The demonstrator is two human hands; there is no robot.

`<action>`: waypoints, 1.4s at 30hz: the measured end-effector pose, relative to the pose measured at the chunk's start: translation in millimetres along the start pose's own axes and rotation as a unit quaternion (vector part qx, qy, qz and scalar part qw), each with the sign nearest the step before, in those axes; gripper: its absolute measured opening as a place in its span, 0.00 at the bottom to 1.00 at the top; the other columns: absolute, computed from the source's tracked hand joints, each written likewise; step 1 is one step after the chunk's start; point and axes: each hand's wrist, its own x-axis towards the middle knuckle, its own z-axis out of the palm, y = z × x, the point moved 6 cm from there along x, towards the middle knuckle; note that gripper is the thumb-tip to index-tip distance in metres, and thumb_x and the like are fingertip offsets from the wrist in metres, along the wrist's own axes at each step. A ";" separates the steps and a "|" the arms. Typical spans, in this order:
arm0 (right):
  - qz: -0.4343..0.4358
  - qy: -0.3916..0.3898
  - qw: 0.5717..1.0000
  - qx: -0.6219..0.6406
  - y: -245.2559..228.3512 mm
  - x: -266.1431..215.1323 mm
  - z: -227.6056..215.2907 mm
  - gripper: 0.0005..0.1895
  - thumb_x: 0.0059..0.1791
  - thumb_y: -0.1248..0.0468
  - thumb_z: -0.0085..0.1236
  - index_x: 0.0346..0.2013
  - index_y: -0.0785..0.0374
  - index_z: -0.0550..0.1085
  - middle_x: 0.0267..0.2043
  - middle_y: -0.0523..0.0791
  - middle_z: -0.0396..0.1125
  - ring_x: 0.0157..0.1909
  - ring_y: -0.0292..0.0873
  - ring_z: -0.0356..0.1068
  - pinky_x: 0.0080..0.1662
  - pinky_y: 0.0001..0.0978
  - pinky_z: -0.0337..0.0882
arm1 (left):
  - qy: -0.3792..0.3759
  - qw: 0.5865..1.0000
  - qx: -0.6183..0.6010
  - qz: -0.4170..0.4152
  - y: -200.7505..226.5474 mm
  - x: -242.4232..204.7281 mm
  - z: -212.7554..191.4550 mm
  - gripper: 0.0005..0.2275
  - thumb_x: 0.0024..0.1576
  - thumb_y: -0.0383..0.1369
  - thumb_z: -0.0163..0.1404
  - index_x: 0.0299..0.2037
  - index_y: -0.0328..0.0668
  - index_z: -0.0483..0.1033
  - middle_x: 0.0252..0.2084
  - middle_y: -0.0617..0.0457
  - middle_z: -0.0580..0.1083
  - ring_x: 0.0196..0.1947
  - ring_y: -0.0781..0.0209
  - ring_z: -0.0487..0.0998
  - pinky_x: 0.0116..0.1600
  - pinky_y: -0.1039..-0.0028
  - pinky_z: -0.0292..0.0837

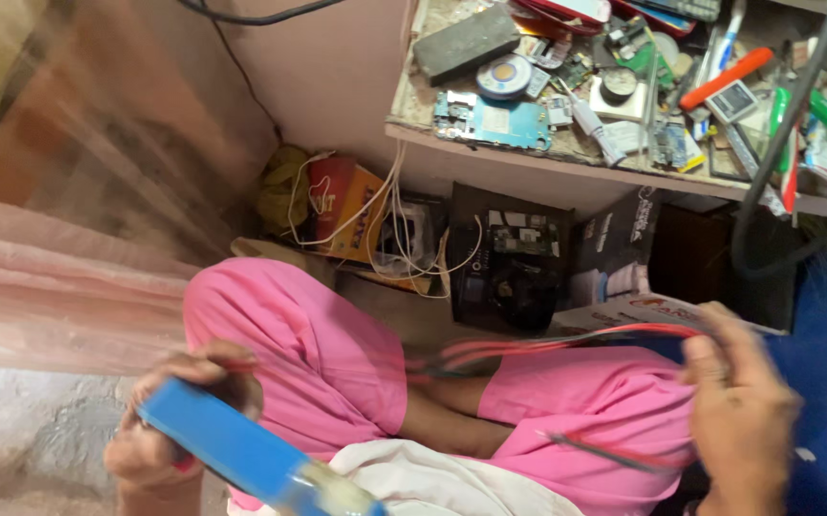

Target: The person sits on the floor and inspects a small blue circuit board, then uses a multimeter to test its voltage. They place the board on a cluttered shelf, pick up a white smartphone, and use a small orange tool to work on the phone's edge.

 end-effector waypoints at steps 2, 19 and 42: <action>0.137 -0.202 0.969 -0.044 25.6 -9.7 40.6 0.19 0.53 0.59 0.54 0.58 0.56 0.77 0.42 0.45 0.78 0.33 0.40 0.74 0.41 0.32 0.74 | 0.092 0.987 -0.124 0.041 -5.4 -13.2 -11.0 0.24 0.58 0.40 0.60 0.60 0.34 0.75 0.69 0.33 0.68 0.53 0.41 0.77 0.57 0.51 0.71; 0.114 -0.397 0.755 0.510 -73.9 -83.1 175.0 0.37 0.48 0.53 0.67 0.66 0.64 0.64 0.55 0.47 0.69 0.57 0.42 0.65 0.55 0.36 0.68 | 0.360 0.923 -0.050 -0.123 -110.7 9.0 54.9 0.20 0.59 0.42 0.51 0.59 0.45 0.67 0.52 0.51 0.77 0.50 0.57 0.80 0.51 0.63 0.79; 0.006 -0.104 0.938 0.330 -92.9 -40.1 155.7 0.26 0.51 0.57 0.62 0.59 0.67 0.66 0.48 0.42 0.70 0.45 0.31 0.71 0.46 0.24 0.74 | 0.121 0.966 0.125 -0.189 -185.0 48.0 49.5 0.25 0.65 0.33 0.49 0.71 0.31 0.58 0.59 0.49 0.71 0.58 0.66 0.72 0.61 0.76 0.70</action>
